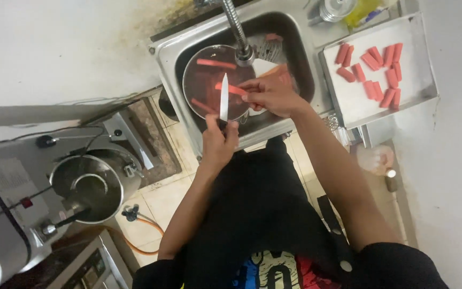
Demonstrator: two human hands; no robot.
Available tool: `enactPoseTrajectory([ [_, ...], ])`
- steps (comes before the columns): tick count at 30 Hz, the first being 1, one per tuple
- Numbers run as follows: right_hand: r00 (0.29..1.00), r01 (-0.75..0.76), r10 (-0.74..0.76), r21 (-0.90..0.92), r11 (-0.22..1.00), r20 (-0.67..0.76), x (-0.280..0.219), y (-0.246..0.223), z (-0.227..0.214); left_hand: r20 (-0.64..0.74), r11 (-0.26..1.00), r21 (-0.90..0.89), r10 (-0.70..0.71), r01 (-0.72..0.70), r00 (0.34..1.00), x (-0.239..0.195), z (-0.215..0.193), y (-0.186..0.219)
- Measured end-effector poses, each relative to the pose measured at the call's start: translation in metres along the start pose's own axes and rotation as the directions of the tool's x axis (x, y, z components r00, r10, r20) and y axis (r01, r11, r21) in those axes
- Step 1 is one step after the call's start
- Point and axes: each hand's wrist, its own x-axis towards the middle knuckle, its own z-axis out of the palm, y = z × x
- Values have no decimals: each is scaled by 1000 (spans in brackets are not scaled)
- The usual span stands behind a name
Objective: The person cuts sausages into smaller pieces using a knife over a sink. They pick up sausages from a pot of water, slice them, and place the cut pieces onto a metal tray.
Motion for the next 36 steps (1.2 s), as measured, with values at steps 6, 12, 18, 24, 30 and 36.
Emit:
enactPoseTrajectory([
  [6,1000,22,-23,-23,999,-17,-6,-7,17,38,932,319,168,-171,985,5,-13,-9],
  [12,999,36,-34,53,998,-32,0,8,18,50,691,630,418,-353,907,9,6,-33],
  [18,1000,22,-22,0,1000,-5,7,11,17,119,767,591,222,-249,968,8,-2,-8],
  [24,999,1,-1,-14,1000,-38,11,17,18,89,712,648,285,-272,955,11,6,-28],
  [30,997,0,1,10,1000,-80,8,9,25,55,688,672,325,-276,944,9,10,-42],
  [36,999,15,-13,32,999,-45,19,33,19,50,672,683,346,-285,937,5,6,-36],
])
